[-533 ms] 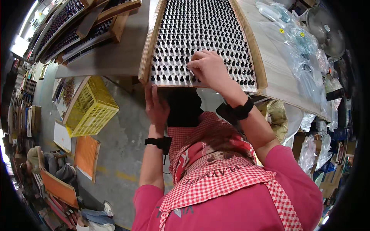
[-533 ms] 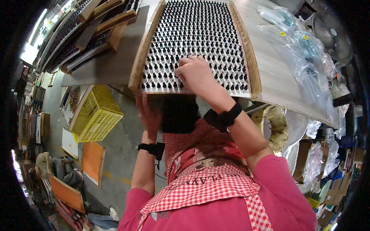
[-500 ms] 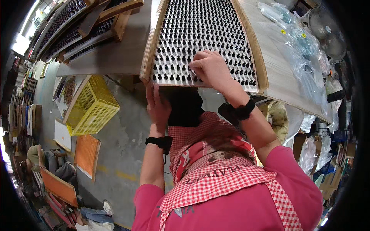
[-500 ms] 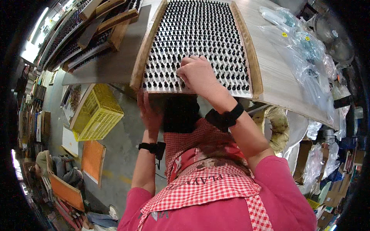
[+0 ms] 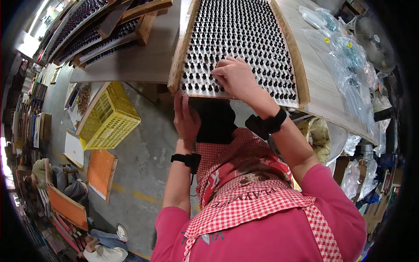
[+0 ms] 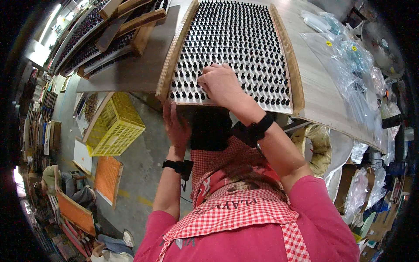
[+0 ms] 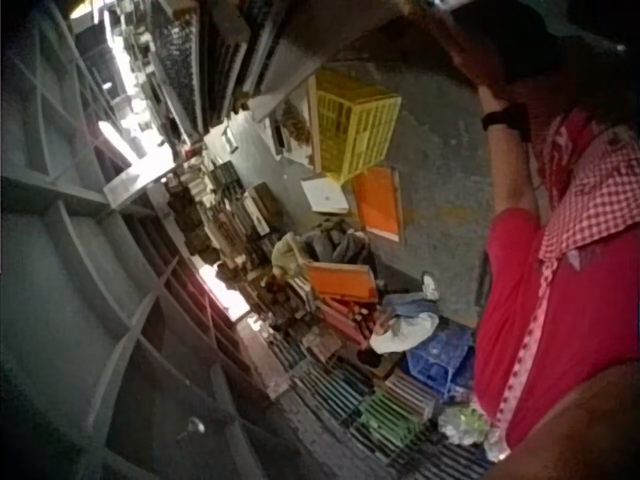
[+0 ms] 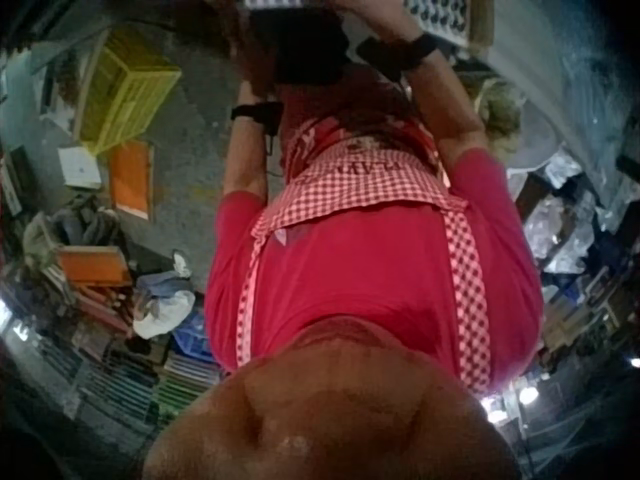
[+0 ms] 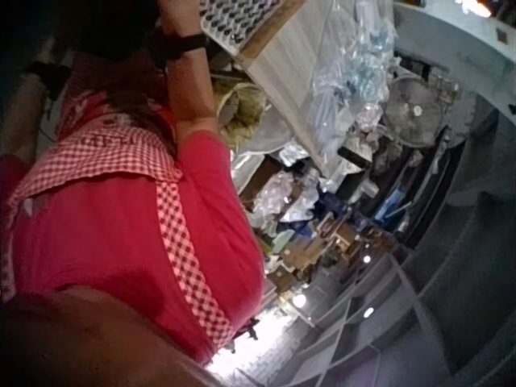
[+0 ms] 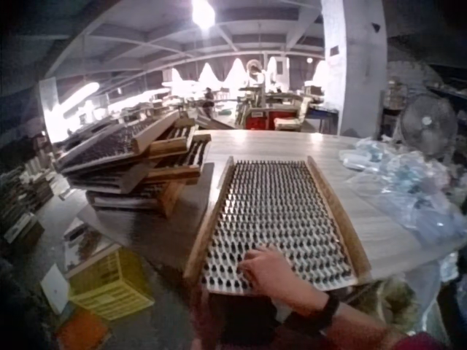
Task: Sorting small black plastic components on a grid-patterned wooden sorting tray.
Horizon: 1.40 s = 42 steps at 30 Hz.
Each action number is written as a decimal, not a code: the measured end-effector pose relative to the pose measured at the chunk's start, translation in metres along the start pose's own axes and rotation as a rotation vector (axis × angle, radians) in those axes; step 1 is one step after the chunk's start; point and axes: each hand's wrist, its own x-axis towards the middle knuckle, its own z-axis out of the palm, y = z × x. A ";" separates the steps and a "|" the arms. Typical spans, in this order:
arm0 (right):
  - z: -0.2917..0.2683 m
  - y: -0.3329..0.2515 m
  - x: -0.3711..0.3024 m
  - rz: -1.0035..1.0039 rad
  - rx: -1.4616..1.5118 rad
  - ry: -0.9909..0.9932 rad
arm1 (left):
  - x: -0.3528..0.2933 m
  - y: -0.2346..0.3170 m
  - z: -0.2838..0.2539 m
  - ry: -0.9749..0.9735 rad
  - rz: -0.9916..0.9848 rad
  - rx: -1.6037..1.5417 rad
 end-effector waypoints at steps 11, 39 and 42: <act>0.019 -0.015 0.027 -0.085 -0.003 -0.021 | 0.001 -0.004 0.001 0.008 0.005 -0.028; -0.097 0.109 -0.100 0.571 -0.402 -0.087 | -0.006 -0.010 0.011 0.014 0.007 -0.003; -0.091 0.110 -0.099 0.550 -0.383 -0.066 | -0.005 -0.009 0.008 0.009 0.007 -0.007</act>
